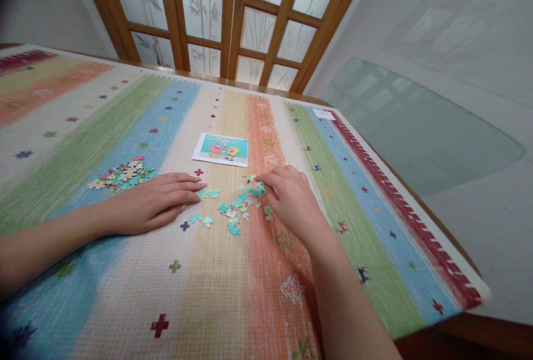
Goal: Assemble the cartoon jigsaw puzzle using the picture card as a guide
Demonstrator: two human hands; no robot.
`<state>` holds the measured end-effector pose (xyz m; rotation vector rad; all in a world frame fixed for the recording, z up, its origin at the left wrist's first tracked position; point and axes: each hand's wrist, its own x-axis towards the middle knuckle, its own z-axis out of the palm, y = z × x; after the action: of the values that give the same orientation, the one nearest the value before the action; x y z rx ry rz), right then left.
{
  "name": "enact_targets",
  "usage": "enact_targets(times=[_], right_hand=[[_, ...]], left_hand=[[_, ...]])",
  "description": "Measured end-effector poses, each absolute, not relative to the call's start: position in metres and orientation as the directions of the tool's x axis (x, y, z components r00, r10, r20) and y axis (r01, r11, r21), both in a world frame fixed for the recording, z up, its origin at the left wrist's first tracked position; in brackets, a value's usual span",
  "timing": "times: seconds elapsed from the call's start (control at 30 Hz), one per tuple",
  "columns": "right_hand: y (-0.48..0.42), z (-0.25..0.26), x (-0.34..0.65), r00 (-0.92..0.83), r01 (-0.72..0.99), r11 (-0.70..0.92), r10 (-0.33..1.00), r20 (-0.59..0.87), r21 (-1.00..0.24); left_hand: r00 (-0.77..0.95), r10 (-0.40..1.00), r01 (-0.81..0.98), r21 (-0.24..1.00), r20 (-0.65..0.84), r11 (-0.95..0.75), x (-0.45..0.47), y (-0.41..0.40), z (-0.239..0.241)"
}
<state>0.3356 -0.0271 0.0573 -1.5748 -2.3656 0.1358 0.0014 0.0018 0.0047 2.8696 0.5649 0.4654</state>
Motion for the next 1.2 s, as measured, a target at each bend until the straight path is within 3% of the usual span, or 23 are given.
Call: enact_targets(times=[0.33,0.53,1.2], right_hand=[[-0.036,0.061,0.325,-0.515,0.805,0.422,0.846,-0.138,-0.417],[-0.034,0.056,0.321,-0.513,0.813,0.425,0.846,-0.147,-0.398],[-0.037,0.06,0.313,-0.475,0.801,0.31,0.85,-0.228,-0.512]], left_hand=[[0.884,0.387,0.337,0.218,0.262,-0.916,0.0,0.003,0.001],[0.879,0.397,0.341,0.231,0.264,-0.911,0.001,0.002,0.001],[0.879,0.403,0.344,0.248,0.253,-0.906,0.0,0.002,0.002]])
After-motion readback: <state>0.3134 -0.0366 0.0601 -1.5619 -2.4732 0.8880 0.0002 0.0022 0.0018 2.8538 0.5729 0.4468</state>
